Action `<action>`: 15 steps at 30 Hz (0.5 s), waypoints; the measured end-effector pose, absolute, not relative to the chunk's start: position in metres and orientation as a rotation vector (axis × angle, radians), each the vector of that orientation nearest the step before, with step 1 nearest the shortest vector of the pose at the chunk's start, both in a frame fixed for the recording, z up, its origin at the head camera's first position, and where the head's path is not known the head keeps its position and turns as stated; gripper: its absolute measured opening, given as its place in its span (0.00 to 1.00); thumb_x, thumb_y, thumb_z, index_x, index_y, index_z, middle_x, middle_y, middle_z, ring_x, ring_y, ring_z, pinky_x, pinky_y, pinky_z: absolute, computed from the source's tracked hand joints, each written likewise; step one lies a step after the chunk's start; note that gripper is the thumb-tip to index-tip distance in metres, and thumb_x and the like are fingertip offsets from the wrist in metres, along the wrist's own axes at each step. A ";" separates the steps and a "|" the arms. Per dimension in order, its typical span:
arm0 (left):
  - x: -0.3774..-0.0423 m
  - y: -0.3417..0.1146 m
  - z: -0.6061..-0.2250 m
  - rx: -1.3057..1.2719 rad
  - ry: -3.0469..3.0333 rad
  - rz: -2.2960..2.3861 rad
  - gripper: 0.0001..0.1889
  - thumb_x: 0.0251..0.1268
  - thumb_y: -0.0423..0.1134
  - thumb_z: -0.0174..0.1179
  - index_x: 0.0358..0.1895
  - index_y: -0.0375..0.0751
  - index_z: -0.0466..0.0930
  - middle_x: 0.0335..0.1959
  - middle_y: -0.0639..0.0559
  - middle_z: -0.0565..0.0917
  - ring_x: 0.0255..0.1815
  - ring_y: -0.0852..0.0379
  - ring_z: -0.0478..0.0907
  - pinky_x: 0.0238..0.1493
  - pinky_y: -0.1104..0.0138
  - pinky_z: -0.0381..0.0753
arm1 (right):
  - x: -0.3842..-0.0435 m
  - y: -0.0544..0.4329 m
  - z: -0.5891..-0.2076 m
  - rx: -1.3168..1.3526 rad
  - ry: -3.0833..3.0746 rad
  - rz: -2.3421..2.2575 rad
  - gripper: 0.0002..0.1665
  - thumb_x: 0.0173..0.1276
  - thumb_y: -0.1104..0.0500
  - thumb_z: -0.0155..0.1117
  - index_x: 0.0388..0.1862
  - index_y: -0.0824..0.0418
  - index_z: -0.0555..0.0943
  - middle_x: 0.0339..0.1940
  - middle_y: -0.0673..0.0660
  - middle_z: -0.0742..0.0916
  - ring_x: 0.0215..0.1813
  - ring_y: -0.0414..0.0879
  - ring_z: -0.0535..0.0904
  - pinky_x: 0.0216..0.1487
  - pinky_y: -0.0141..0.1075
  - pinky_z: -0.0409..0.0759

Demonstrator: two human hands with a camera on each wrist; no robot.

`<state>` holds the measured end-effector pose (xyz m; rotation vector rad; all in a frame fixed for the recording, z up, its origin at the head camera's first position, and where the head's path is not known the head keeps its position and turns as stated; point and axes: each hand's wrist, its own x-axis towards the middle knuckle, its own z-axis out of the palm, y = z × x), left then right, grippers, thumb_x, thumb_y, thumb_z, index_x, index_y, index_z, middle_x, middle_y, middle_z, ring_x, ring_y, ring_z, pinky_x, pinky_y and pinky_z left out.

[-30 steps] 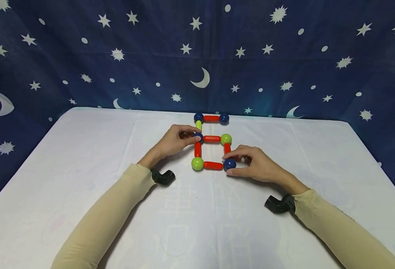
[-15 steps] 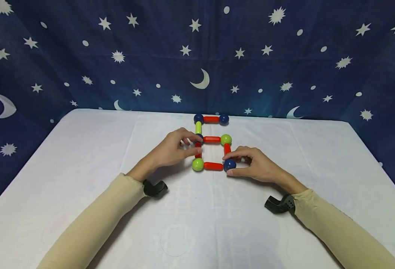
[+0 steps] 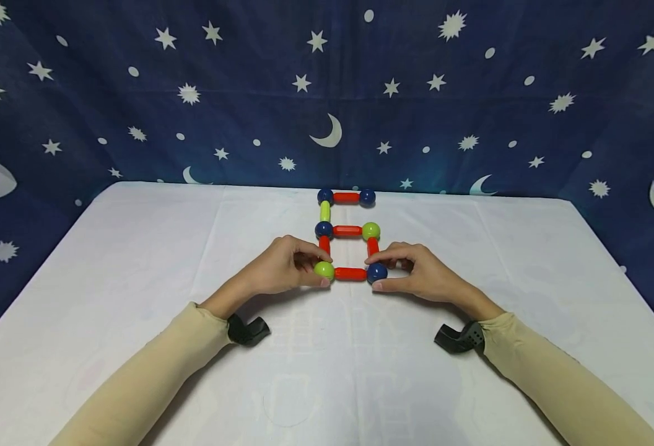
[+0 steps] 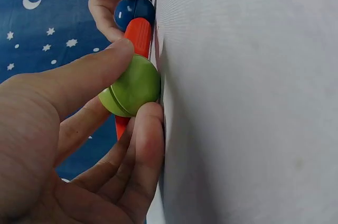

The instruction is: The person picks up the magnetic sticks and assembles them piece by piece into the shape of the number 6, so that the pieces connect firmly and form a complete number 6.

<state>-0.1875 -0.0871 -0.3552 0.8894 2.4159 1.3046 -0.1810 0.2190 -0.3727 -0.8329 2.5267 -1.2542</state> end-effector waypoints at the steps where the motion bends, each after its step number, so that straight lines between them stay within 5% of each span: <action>1: -0.187 -0.087 -0.355 0.892 2.417 1.302 0.17 0.53 0.35 0.79 0.47 0.40 0.89 0.33 0.53 0.85 0.32 0.55 0.79 0.35 0.68 0.79 | -0.181 0.219 -0.373 -0.830 2.525 -1.254 0.24 0.58 0.55 0.81 0.55 0.50 0.88 0.41 0.47 0.84 0.44 0.50 0.73 0.44 0.39 0.71; 15: -0.188 -0.086 -0.353 0.838 2.509 1.278 0.17 0.57 0.35 0.76 0.51 0.38 0.87 0.32 0.51 0.83 0.30 0.57 0.77 0.32 0.69 0.77 | -0.181 0.214 -0.376 -0.785 2.640 -1.294 0.27 0.59 0.55 0.80 0.58 0.52 0.86 0.40 0.49 0.83 0.41 0.47 0.76 0.40 0.36 0.73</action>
